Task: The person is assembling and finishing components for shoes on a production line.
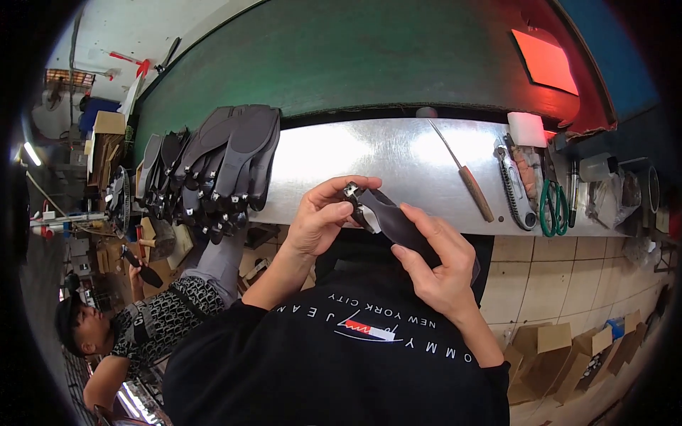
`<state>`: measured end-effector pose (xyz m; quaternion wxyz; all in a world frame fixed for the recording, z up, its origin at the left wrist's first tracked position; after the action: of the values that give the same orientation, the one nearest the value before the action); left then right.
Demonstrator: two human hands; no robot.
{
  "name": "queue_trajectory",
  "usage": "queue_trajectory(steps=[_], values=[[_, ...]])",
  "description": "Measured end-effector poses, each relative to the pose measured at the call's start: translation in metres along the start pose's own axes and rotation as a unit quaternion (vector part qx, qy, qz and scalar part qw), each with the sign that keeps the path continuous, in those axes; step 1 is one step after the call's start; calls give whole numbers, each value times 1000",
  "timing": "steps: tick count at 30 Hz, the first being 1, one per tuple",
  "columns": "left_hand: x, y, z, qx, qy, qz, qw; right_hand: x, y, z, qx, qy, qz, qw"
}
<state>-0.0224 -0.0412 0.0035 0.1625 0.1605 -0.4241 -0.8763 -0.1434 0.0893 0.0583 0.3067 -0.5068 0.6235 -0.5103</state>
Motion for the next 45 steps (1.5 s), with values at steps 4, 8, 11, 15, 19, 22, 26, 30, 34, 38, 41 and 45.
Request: queue_trajectory(steps=[4,8,11,15,19,22,26,30,34,38,41,45], values=[[0,-1,3,-10,-10,6,1000,0,-2,-2,-2,11,-9,1000],[-1,-7,-3,-8,2,4,1000,-2,-2,-4,4,20,-11,1000],[-3,-14,-15,-30,6,-2,1000,-3,0,-4,10,20,-11,1000],[-2,-11,-12,-64,-7,7,998,-3,0,-2,13,3,-9,1000],[1,-3,3,-74,-1,-2,997,-3,0,-3,13,8,-17,1000],[1,-2,7,-52,-5,8,999,-3,-1,-3,17,11,-20,1000],[0,-9,0,-14,-11,-8,1000,-3,-3,-3,9,11,-31,999],[-1,-11,-1,-25,-14,-2,1000,-3,-2,-2,11,6,-29,1000],[0,-9,2,-18,-17,-6,1000,-3,-6,-3,3,7,-39,999],[-1,-10,1,-10,-12,-9,1000,-3,-6,-3,0,4,-40,999],[-1,-9,1,-8,-12,-10,1000,-3,-5,-3,-1,3,-41,999],[-1,-10,1,5,-12,-23,1000,-3,-4,-3,1,2,-42,999]])
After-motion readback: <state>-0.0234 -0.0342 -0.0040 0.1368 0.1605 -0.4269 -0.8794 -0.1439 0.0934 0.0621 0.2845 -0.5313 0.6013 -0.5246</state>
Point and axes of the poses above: each hand's wrist, its own x-axis towards the middle knuckle, its own z-axis out of the palm, y = z × x, the point moved 8 cm from there along x, towards the middle knuckle, and after that the axes turned 10 degrees about -y, right-handed, at the moved point
